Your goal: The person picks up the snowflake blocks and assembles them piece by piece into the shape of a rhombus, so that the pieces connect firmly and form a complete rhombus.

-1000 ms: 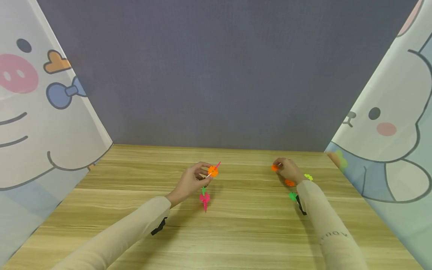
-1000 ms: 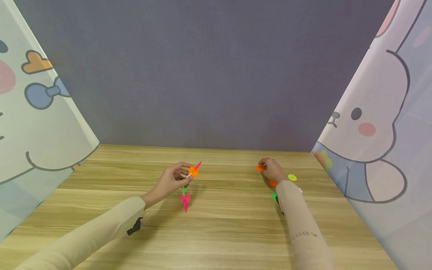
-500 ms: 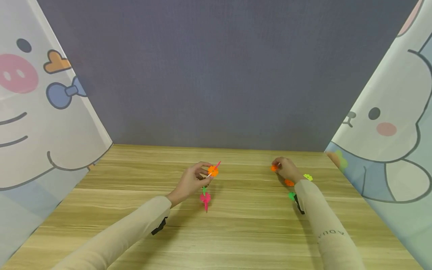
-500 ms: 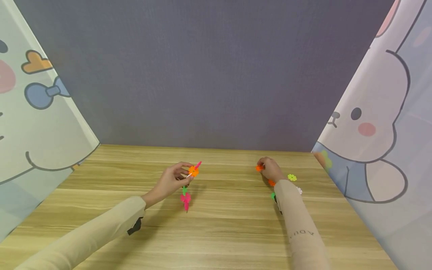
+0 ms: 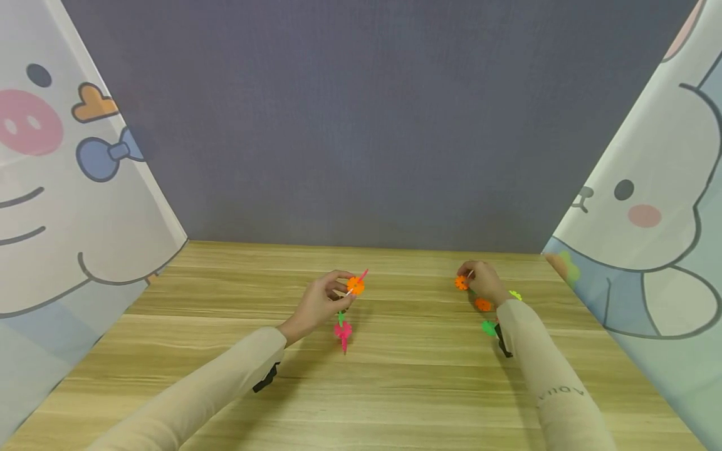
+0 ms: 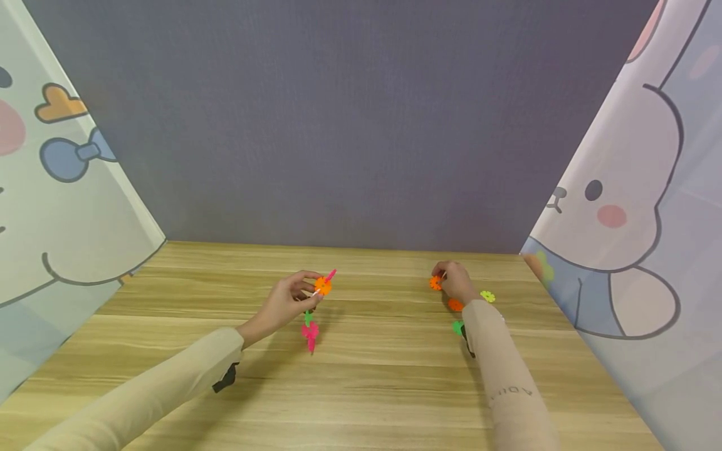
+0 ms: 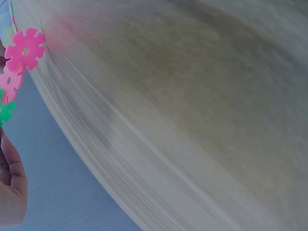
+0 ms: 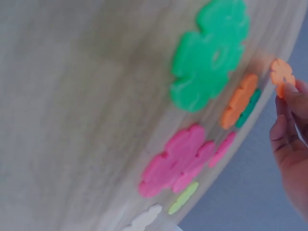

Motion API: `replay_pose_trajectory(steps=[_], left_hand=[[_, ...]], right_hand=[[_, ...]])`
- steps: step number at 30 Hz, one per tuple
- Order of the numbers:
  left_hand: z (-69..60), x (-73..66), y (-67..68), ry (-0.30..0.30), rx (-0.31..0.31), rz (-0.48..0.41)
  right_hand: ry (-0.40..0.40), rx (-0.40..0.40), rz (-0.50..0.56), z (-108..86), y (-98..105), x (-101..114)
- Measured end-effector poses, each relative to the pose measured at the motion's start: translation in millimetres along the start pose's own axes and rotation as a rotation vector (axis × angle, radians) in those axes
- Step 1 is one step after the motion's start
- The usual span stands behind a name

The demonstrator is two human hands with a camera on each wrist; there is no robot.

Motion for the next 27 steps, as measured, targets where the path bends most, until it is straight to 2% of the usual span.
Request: replay_pose_trajectory(steps=[6, 11, 14, 21, 27], left_hand=[[0.3, -0.1, -0.1, -0.001, -0.005, 0.004], [0.4, 0.2, 0.4, 0.015, -0.012, 0.003], [0.7, 0.2, 0.7, 0.016, -0.014, -0.002], [1.3, -0.2, 0.6, 0.01, -0.016, -0.005], [1.5, -1.2, 0.2, 0.009, -0.027, 0.01]], right_hand=[[-0.02, 0.037, 0.051, -1.8, 4.2, 2.6], [0.018, 0.02, 0.049, -0.9, 7.6, 13.1], [0.045, 0.007, 0.061, -0.6, 9.5, 24.4], [0.162, -0.004, 0.11, 1.9, 11.6, 57.4], [0.203, 0.016, 0.136, 2.7, 11.1, 86.1]])
Point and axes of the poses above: each hand's wrist, its own z-axis towards the middle knuckle, its own y-axis out of the back of the hand, x = y × z, the point moved 7 cm from there along z, towards the middle knuckle, and after that the axes turned 9 degrees about x, right-handed, at the moved point
